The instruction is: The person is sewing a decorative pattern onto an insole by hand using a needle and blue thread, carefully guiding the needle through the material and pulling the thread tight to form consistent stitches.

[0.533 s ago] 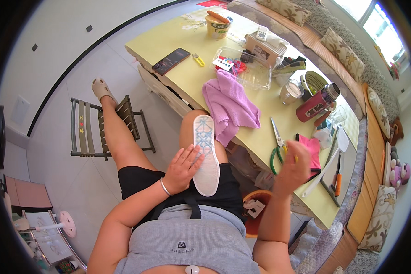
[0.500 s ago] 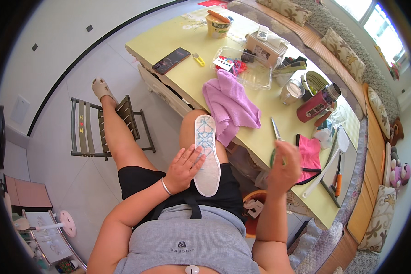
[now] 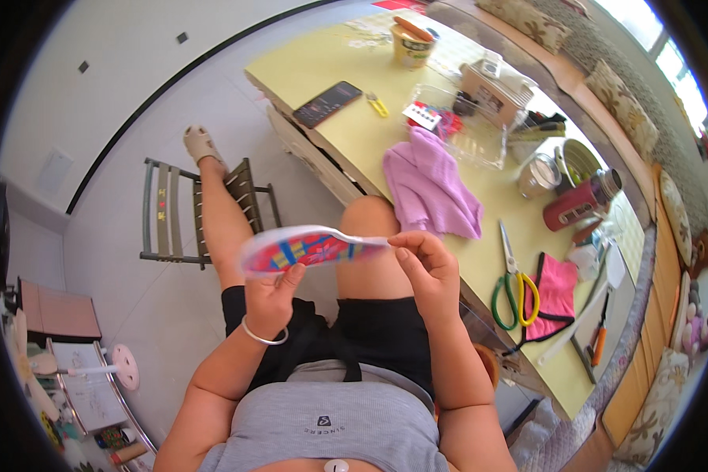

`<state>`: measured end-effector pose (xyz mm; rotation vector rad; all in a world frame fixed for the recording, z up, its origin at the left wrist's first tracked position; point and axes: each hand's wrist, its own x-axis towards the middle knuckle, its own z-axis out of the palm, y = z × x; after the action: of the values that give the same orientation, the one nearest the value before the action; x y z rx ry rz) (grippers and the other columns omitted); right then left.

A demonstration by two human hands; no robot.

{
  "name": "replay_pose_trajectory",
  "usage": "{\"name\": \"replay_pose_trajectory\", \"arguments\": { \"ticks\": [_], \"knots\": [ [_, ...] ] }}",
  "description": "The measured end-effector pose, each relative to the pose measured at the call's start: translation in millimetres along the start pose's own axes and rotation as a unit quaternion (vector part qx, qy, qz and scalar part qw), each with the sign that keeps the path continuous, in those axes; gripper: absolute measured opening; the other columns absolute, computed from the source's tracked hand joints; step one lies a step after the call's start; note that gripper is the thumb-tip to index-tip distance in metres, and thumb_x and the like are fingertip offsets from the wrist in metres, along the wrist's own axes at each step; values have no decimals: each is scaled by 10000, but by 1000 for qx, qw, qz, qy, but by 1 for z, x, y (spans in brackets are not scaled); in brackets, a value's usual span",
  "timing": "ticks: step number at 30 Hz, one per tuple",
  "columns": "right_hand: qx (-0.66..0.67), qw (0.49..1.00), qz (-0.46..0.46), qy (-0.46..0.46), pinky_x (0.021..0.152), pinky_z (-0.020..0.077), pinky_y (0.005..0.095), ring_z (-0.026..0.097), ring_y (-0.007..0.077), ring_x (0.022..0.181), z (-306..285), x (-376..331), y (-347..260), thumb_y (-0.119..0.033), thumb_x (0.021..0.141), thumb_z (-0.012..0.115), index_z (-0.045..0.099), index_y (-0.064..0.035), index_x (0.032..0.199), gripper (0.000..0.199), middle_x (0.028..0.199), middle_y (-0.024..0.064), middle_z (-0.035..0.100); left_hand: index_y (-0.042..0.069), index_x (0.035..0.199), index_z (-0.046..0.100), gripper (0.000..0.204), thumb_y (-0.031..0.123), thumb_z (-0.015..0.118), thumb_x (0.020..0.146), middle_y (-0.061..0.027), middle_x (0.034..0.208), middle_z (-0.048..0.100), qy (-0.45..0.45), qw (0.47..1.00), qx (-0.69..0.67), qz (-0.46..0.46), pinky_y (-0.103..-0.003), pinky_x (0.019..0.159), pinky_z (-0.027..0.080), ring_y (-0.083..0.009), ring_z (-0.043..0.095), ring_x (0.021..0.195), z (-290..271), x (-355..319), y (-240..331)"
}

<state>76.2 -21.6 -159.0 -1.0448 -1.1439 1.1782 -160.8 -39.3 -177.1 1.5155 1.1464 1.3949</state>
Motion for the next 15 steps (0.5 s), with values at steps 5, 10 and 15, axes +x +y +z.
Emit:
{"name": "replay_pose_trajectory", "arguments": {
  "ticks": [5, 10, 15],
  "knots": [
    [144, 976, 50, -154, 600, 338, 158, 484, 11, 681, 52, 34, -1, -2, 867, 647, 640, 33, 1088, 224, 789, -42, 585, -19, 940, 683, 190, 168, 659, 917, -39, 846, 682, -8, 964, -160, -213, -251, 666, 479, -98, 593, 710, -48, 9, 23],
    [280, 920, 186, -202, 575, 430, 179, 574, 43, 662, 112, 48, 14, -21, 867, 664, 625, 5, 903, 60, 821, 49, 681, -15, 922, 681, 220, 196, 621, 946, -37, 833, 674, 62, 963, -151, -215, -254, 695, 495, -98, 595, 710, -67, 9, 43],
    [361, 895, 230, -124, 500, 327, 181, 440, 23, 564, 135, 42, 52, -41, 878, 653, 610, -21, 868, 49, 740, 5, 623, -23, 946, 673, 284, 229, 550, 989, -58, 849, 681, 104, 950, -218, -199, -260, 720, 496, -113, 615, 732, -66, -1, 28]
  ]
}}
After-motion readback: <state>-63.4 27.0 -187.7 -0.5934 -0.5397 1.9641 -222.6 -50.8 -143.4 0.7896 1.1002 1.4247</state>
